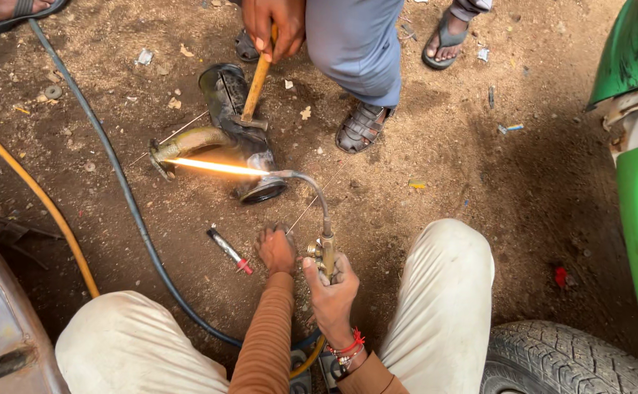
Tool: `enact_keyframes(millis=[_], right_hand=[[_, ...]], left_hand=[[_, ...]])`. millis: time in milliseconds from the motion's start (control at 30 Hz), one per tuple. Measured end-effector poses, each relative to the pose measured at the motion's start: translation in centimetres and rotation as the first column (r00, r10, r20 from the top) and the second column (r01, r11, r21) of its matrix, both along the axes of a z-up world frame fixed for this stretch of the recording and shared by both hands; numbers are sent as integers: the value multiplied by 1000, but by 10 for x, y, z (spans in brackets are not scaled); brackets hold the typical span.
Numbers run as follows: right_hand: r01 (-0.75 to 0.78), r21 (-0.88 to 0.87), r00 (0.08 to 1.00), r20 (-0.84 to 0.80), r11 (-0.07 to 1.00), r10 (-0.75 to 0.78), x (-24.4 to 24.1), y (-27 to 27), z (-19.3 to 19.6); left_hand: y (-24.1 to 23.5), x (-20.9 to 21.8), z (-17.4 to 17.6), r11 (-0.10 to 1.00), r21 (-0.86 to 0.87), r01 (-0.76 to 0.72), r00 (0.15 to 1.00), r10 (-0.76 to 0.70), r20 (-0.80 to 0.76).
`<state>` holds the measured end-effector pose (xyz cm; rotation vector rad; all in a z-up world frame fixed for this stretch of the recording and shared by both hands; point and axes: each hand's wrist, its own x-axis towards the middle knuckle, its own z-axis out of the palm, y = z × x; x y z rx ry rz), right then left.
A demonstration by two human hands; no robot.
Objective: The person sits on the ground and uses a welding torch to repair a crack in a metal pipe. They hold a welding rod in one hand and the torch in the other, applying heat and filler material to the joint. Another person assists by hammering the metal pipe to shape it during the process.
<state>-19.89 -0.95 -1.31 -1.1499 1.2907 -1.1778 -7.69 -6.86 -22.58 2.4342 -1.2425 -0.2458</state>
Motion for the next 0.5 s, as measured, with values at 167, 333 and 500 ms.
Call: enact_keyframes(millis=[167,333,500], right_hand=[[10,-26,997,-70,1000,-12,-2,-2,-7],[51,-92,995,90,994,-43,-1,-11,-6],[97,-88,994,60,991,-92,-2,-23,-7]], left_hand=[[5,15,33,986,162,-45,964,86,-251],[9,26,83,998,65,-24,947,43,-318],[17,30,117,993,-106,57,964,-82,-253]])
